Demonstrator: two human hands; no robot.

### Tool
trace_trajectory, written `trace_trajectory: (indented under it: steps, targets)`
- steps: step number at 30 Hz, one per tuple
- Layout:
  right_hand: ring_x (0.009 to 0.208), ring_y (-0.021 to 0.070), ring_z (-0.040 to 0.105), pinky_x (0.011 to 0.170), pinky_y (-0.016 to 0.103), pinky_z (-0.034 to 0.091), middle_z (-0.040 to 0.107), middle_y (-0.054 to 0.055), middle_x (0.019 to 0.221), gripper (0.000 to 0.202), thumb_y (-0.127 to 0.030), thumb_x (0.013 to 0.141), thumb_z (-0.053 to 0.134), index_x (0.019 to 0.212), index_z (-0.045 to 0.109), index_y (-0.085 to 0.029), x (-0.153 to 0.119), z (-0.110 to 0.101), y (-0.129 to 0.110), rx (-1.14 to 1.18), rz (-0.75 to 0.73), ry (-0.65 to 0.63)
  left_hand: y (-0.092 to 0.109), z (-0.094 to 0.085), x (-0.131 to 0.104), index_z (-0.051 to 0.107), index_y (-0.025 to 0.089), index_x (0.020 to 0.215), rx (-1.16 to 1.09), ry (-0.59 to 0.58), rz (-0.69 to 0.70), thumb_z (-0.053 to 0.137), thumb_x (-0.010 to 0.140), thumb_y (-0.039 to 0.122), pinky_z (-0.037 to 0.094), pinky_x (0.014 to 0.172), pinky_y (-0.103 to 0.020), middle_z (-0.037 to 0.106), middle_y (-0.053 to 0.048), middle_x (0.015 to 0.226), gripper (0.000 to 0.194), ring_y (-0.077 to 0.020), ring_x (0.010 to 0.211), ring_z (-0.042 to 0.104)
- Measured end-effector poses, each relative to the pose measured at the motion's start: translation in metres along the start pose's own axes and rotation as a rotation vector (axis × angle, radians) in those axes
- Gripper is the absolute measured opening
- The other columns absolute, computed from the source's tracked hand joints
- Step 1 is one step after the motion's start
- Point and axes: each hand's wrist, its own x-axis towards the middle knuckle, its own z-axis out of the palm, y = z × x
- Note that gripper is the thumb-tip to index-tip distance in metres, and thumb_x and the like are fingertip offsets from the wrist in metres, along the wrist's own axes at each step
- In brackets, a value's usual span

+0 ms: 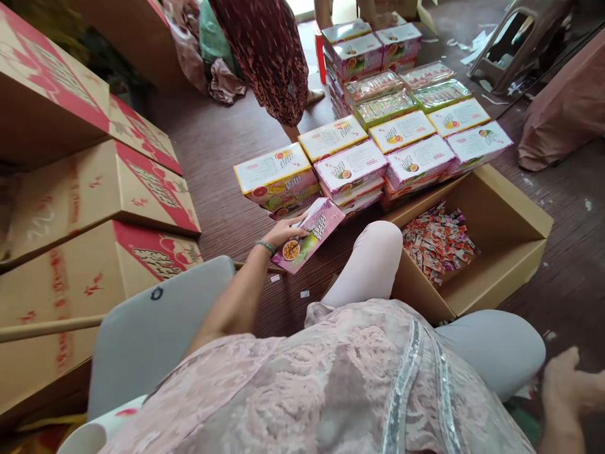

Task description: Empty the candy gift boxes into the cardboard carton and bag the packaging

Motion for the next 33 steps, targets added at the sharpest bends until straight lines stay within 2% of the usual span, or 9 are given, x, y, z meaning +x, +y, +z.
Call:
trace_trajectory:
  steps: [4,7,9,11,15,18,25,29,33]
  targets:
    - [0.121,0.042,0.074,0.113,0.07,0.053,0.08,0.022,0.114,0.036,-0.055,0.101,0.063,0.124,0.085,-0.039,0.01,0.032,-0.113,0.254,-0.367,0.104,0.068,0.02,-0.034,0.08,0.017,0.142,-0.097,-0.02,0.215,0.091,0.057,0.06,0.042,0.128,-0.05,0.076,-0.008,0.144,0.096,-0.0467,0.145,0.057]
    - [0.113,0.0299,0.076,0.113,0.055,0.056,0.083,0.009,0.113,0.019,-0.041,0.105,0.068,0.112,0.084,-0.033,-0.018,0.042,-0.213,0.62,-0.748,-0.313,0.139,0.053,-0.038,0.075,0.019,0.15,-0.055,-0.079,0.327,0.09,0.062,0.053,0.049,0.121,-0.052,0.074,-0.007,0.146,0.095,-0.0455,0.137,0.062]
    - [0.125,0.028,0.071,0.117,0.048,0.053,0.08,0.004,0.128,0.02,-0.041,0.104,0.074,0.122,0.081,-0.034,-0.034,0.048,-0.264,0.651,-1.012,-0.55,0.185,0.082,-0.032,0.072,0.019,0.154,-0.011,-0.192,0.412,0.088,0.065,0.05,0.053,0.114,-0.05,0.074,-0.007,0.143,0.095,-0.0422,0.129,0.065]
    - [0.131,0.0281,0.066,0.117,0.046,0.047,0.076,0.006,0.138,0.021,-0.035,0.108,0.07,0.128,0.077,-0.03,-0.038,0.056,-0.291,0.527,-1.137,-0.577,0.223,0.114,-0.022,0.072,0.017,0.154,0.096,-0.311,0.52,0.086,0.066,0.045,0.055,0.107,-0.047,0.077,-0.008,0.131,0.094,-0.0372,0.118,0.067]
    - [0.107,0.0268,0.062,0.096,0.043,0.04,0.076,0.012,0.117,0.016,-0.021,0.112,0.059,0.119,0.072,-0.017,-0.023,0.066,-0.283,0.103,-1.192,-0.455,0.265,0.17,0.003,0.073,0.015,0.152,0.344,-0.467,0.659,0.087,0.061,0.034,0.054,0.088,-0.036,0.075,-0.003,0.096,0.093,-0.0247,0.091,0.064]
    - [0.099,0.0267,0.056,0.091,0.042,0.035,0.071,0.012,0.099,0.016,-0.02,0.11,0.06,0.102,0.072,-0.016,-0.01,0.07,-0.255,-0.045,-1.213,-0.396,0.273,0.204,0.02,0.071,0.015,0.154,0.331,-0.67,0.555,0.09,0.062,0.033,0.048,0.074,-0.03,0.066,0.004,0.075,0.095,-0.0181,0.076,0.056]
    - [0.082,0.0212,0.047,0.077,0.036,0.031,0.062,0.007,0.088,0.031,-0.015,0.111,0.053,0.084,0.068,-0.017,0.006,0.077,-0.217,0.161,-1.228,-0.531,0.25,0.257,0.041,0.078,0.014,0.141,-0.041,-0.987,0.241,0.093,0.055,0.024,0.05,0.076,-0.029,0.075,0.001,0.087,0.088,-0.0187,0.081,0.064]
    - [0.074,0.0187,0.041,0.07,0.035,0.028,0.057,0.004,0.082,0.035,-0.017,0.113,0.05,0.082,0.068,-0.017,0.013,0.066,-0.222,0.296,-1.236,-0.528,0.238,0.271,0.043,0.08,0.016,0.136,-0.211,-1.234,0.063,0.088,0.055,0.019,0.053,0.074,-0.028,0.079,-0.002,0.089,0.081,-0.0184,0.077,0.067]
    - [0.07,0.017,0.04,0.067,0.035,0.028,0.056,0.003,0.078,0.041,-0.021,0.115,0.049,0.078,0.066,-0.017,0.025,0.056,-0.234,0.37,-1.2,-0.498,0.233,0.286,0.046,0.081,0.017,0.125,-0.307,-1.329,-0.017,0.082,0.057,0.019,0.056,0.073,-0.028,0.08,-0.003,0.092,0.067,-0.0201,0.078,0.072]
